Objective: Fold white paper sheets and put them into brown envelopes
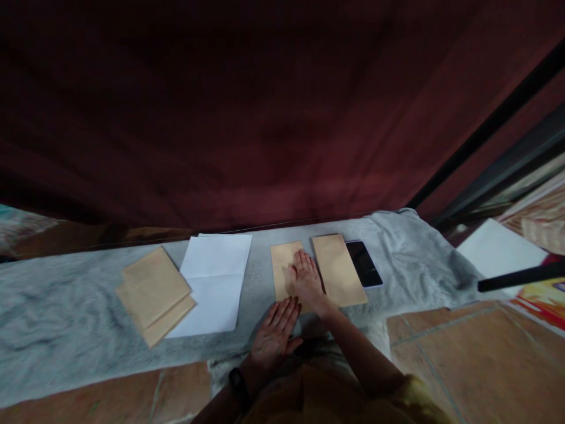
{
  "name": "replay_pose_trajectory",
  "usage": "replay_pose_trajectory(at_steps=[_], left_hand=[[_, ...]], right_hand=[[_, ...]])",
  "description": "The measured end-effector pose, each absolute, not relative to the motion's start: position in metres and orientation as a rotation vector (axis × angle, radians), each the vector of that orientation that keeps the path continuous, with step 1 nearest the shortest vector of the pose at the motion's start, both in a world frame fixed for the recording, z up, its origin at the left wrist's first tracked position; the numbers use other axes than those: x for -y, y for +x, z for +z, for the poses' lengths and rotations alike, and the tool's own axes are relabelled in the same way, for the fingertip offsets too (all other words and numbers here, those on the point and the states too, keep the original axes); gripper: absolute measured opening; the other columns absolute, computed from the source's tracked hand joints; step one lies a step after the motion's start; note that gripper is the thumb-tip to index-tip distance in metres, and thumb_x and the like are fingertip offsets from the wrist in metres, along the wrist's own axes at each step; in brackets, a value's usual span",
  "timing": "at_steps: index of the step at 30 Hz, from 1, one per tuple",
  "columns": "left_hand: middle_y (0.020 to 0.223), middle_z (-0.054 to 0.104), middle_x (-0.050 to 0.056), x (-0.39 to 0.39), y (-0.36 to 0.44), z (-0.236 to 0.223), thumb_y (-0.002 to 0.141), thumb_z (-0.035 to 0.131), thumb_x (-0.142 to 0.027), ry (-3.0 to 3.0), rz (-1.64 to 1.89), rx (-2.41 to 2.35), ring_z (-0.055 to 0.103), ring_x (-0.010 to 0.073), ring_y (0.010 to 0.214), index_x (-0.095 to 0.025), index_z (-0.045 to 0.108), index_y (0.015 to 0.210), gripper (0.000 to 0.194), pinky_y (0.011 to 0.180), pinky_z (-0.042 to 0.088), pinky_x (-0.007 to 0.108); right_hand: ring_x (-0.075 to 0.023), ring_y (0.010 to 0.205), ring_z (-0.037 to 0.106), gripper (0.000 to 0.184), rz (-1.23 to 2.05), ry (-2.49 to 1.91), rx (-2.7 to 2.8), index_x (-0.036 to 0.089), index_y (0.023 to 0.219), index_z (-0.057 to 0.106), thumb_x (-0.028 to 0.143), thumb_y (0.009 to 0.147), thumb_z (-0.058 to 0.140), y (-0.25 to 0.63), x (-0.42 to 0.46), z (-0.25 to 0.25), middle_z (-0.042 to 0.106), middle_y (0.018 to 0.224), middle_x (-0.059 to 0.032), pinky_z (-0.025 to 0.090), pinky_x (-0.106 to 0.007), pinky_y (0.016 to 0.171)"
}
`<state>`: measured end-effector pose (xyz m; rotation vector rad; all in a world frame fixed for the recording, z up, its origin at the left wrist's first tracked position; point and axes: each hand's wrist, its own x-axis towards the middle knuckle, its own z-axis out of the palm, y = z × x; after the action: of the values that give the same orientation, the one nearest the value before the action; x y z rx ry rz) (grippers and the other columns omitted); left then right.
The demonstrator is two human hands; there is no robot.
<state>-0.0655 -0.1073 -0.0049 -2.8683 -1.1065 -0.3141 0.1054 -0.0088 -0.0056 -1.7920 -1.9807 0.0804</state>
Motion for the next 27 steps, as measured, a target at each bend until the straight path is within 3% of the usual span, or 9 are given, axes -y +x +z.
replay_pose_trajectory(at_steps=[4, 8, 12, 20, 24, 27], left_hand=[[0.155, 0.044, 0.01, 0.11, -0.065, -0.009, 0.096, 0.041, -0.057, -2.867, -0.319, 1.111, 0.037, 0.025, 0.145, -0.016, 0.032, 0.155, 0.072, 0.123, 0.02, 0.042], [0.159, 0.036, 0.013, 0.117, -0.064, -0.006, 0.097, 0.041, -0.048, -2.871, -0.277, 1.131, 0.032, 0.0255, 0.148, -0.011, 0.03, 0.155, 0.069, 0.124, 0.017, 0.043], [0.163, 0.027, 0.011, 0.123, -0.062, -0.002, 0.098, 0.038, -0.04, -2.829, -0.315, 1.191, 0.027, 0.0243, 0.15, -0.012, 0.024, 0.157, 0.067, 0.124, 0.018, 0.041], [0.161, 0.03, 0.013, 0.132, -0.075, 0.005, 0.099, 0.032, -0.054, -2.739, -0.306, 1.271, 0.03, 0.0256, 0.149, -0.01, 0.024, 0.157, 0.073, 0.123, 0.021, 0.039], [0.16, 0.031, 0.015, 0.134, -0.056, 0.013, 0.099, 0.035, -0.054, -2.735, -0.335, 1.373, 0.029, 0.0277, 0.149, -0.009, 0.026, 0.156, 0.073, 0.123, 0.021, 0.043], [0.162, 0.028, 0.011, 0.132, -0.036, 0.018, 0.1, 0.035, -0.051, -2.801, -0.374, 1.342, 0.024, 0.024, 0.151, -0.013, 0.026, 0.157, 0.069, 0.124, 0.02, 0.041]], right_hand=[[-0.0279, 0.146, 0.035, 0.049, 0.09, -1.601, 2.105, 0.011, 0.15, 0.039, 0.028, 0.105, 0.033, 0.113, 0.059, -0.004, 0.044, 0.153, -0.0167, 0.034, -0.053, 0.116], [-0.0217, 0.146, 0.036, 0.055, 0.14, -1.371, 2.337, 0.015, 0.156, 0.027, 0.026, 0.103, 0.035, 0.132, 0.119, -0.008, 0.041, 0.157, -0.0112, 0.039, -0.044, 0.116], [-0.0265, 0.146, 0.036, 0.061, 0.025, -1.335, 2.415, 0.015, 0.157, 0.025, 0.032, 0.101, 0.043, 0.152, 0.145, -0.015, 0.038, 0.158, -0.012, 0.035, -0.047, 0.118], [-0.0291, 0.143, 0.04, 0.063, -0.044, -1.343, 2.395, 0.016, 0.158, 0.023, 0.036, 0.101, 0.041, 0.159, 0.155, -0.018, 0.034, 0.16, -0.0137, 0.039, -0.047, 0.115], [-0.0321, 0.143, 0.039, 0.066, -0.077, -1.333, 2.359, 0.014, 0.158, 0.021, 0.037, 0.1, 0.041, 0.157, 0.156, -0.027, 0.032, 0.16, -0.0152, 0.039, -0.05, 0.114], [-0.0325, 0.143, 0.038, 0.067, -0.117, -1.275, 2.331, 0.013, 0.159, 0.016, 0.03, 0.099, 0.039, 0.157, 0.157, -0.035, 0.029, 0.161, -0.0159, 0.04, -0.053, 0.114]])
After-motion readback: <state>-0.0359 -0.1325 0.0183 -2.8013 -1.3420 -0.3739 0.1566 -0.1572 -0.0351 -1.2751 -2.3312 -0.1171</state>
